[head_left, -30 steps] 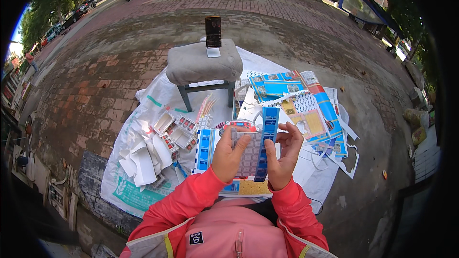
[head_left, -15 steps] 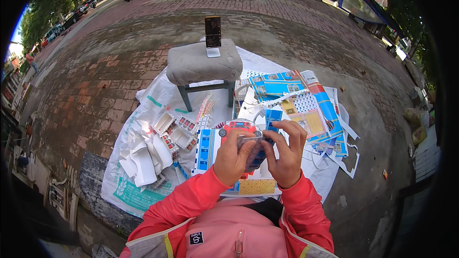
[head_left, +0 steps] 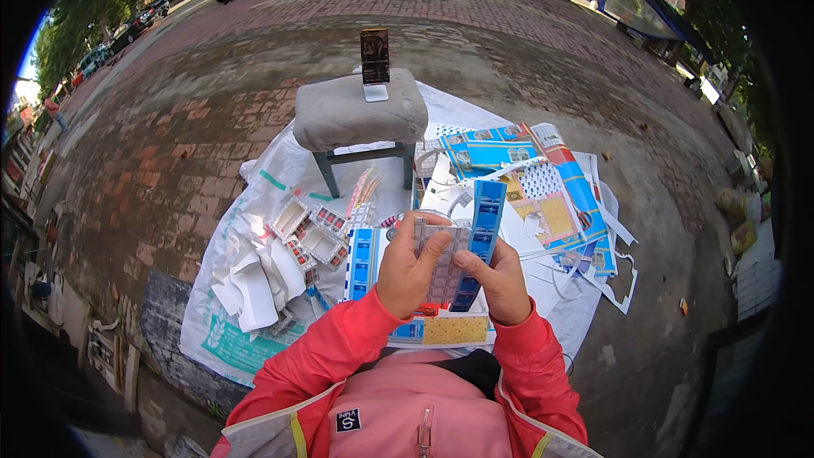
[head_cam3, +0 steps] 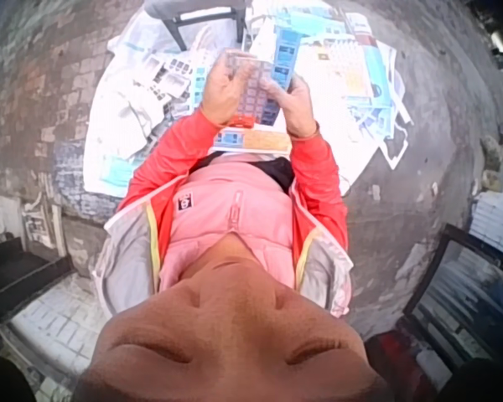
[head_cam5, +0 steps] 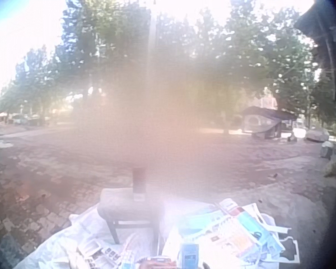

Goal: The person sits on the ground and assembles a paper model by folding and interlocking pre-cut pieces. They handle multiple sheets, fold along perforated lines, and connect components to form a three-dimensional structure.

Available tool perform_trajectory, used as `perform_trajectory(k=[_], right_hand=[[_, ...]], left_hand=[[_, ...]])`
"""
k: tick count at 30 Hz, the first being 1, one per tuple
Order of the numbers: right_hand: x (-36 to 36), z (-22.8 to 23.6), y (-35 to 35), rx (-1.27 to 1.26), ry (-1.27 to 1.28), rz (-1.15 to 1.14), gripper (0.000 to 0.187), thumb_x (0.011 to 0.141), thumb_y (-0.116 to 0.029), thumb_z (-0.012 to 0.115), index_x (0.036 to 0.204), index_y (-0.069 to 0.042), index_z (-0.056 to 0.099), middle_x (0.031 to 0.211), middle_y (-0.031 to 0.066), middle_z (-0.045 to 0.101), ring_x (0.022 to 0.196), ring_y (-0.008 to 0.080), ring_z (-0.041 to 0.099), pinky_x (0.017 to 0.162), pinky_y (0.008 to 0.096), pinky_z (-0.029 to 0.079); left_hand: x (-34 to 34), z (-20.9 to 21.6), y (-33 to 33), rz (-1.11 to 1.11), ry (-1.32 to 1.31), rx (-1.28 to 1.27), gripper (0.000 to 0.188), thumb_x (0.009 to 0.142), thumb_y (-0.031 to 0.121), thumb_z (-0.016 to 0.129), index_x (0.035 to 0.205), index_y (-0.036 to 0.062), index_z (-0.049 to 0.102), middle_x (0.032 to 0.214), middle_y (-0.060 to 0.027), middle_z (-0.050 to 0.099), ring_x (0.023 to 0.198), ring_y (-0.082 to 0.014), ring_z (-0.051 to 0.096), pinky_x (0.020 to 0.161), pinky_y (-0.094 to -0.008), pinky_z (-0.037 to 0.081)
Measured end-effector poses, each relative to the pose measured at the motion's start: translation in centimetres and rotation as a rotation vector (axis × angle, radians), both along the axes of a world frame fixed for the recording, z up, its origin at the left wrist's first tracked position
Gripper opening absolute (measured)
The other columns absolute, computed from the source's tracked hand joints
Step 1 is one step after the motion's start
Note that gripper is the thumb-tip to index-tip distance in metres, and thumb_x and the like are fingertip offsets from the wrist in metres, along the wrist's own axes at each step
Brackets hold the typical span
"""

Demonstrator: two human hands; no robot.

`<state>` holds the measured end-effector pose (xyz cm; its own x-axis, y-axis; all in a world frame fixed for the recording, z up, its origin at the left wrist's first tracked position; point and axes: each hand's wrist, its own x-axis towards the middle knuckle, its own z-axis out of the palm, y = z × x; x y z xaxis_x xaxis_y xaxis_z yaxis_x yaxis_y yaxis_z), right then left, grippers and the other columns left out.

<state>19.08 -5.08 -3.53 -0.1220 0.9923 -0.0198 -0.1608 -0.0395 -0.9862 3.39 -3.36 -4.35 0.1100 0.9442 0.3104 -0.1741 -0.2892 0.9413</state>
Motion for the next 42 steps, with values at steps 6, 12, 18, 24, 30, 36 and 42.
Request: perform_trajectory(k=[6, 12, 18, 24, 30, 36, 42], right_hand=[[-0.3, -0.6, -0.1, 0.134, -0.011, -0.091, 0.026, 0.090, -0.016, 0.068, 0.110, 0.001, 0.063, 0.097, 0.0052, 0.068, 0.084, 0.0101, 0.061, 0.079, 0.0259, 0.049], [0.0, -0.1, -0.4, 0.235, -0.104, -0.107, 0.026, 0.091, -0.015, 0.067, 0.110, 0.002, 0.063, 0.097, 0.0061, 0.068, 0.085, 0.0108, 0.062, 0.078, 0.0260, 0.049], [0.3, 0.3, -0.2, 0.217, -0.091, -0.108, 0.024, 0.091, -0.014, 0.067, 0.108, 0.001, 0.062, 0.093, 0.0052, 0.068, 0.081, 0.0096, 0.061, 0.074, 0.0248, 0.049], [0.3, -0.1, -0.6, 0.234, -0.079, -0.106, 0.027, 0.091, -0.014, 0.067, 0.111, 0.002, 0.062, 0.096, 0.0063, 0.068, 0.085, 0.0113, 0.062, 0.078, 0.0263, 0.049], [0.1, -0.3, -1.0, 0.264, -0.067, -0.138, 0.025, 0.091, -0.012, 0.066, 0.111, 0.001, 0.061, 0.098, 0.0061, 0.067, 0.087, 0.0111, 0.061, 0.079, 0.0263, 0.048], [-0.6, -0.4, -0.8, 0.283, 0.004, -0.199, 0.025, 0.092, -0.013, 0.066, 0.112, 0.001, 0.060, 0.101, 0.0060, 0.067, 0.088, 0.0113, 0.060, 0.080, 0.0264, 0.048], [-0.7, -0.7, -0.7, 0.189, 0.165, -0.176, 0.033, 0.091, -0.016, 0.066, 0.118, 0.001, 0.058, 0.107, 0.0075, 0.066, 0.092, 0.0135, 0.061, 0.085, 0.0278, 0.048]], left_hand=[[-1.6, -0.1, 1.1, -0.092, -0.249, -0.218, 0.018, 0.100, 0.018, 0.055, 0.109, 0.0032, 0.052, 0.093, -0.0019, 0.059, 0.084, -0.0057, 0.054, 0.077, -0.0220, 0.045], [-3.3, 1.0, 2.2, -0.121, -0.172, -0.175, 0.010, 0.095, 0.011, 0.059, 0.097, 0.0014, 0.061, 0.088, -0.0025, 0.065, 0.082, -0.0073, 0.059, 0.075, -0.0223, 0.046], [-3.4, 2.5, 1.6, 0.093, 0.297, 0.251, 0.023, 0.086, 0.008, 0.071, 0.108, 0.0046, 0.069, 0.088, -0.0065, 0.066, 0.076, -0.0109, 0.062, 0.070, -0.0263, 0.050], [-3.7, 2.5, 1.2, 0.071, 0.349, 0.223, 0.025, 0.085, 0.009, 0.072, 0.109, 0.0025, 0.069, 0.090, -0.0089, 0.068, 0.076, -0.0111, 0.063, 0.070, -0.0249, 0.051], [-3.1, 2.1, 0.8, -0.082, 0.060, -0.009, 0.022, 0.089, 0.011, 0.070, 0.107, -0.0011, 0.068, 0.091, -0.0067, 0.069, 0.077, -0.0086, 0.062, 0.070, -0.0241, 0.051], [-1.6, 1.2, 0.9, -0.041, -0.154, -0.034, 0.025, 0.095, 0.016, 0.064, 0.113, -0.0008, 0.063, 0.088, -0.0023, 0.064, 0.081, -0.0070, 0.057, 0.076, -0.0225, 0.047], [-1.3, -0.6, 1.0, -0.182, -0.083, -0.136, 0.020, 0.100, 0.025, 0.056, 0.098, 0.0044, 0.055, 0.090, 0.0000, 0.061, 0.083, -0.0043, 0.053, 0.074, -0.0210, 0.045]])
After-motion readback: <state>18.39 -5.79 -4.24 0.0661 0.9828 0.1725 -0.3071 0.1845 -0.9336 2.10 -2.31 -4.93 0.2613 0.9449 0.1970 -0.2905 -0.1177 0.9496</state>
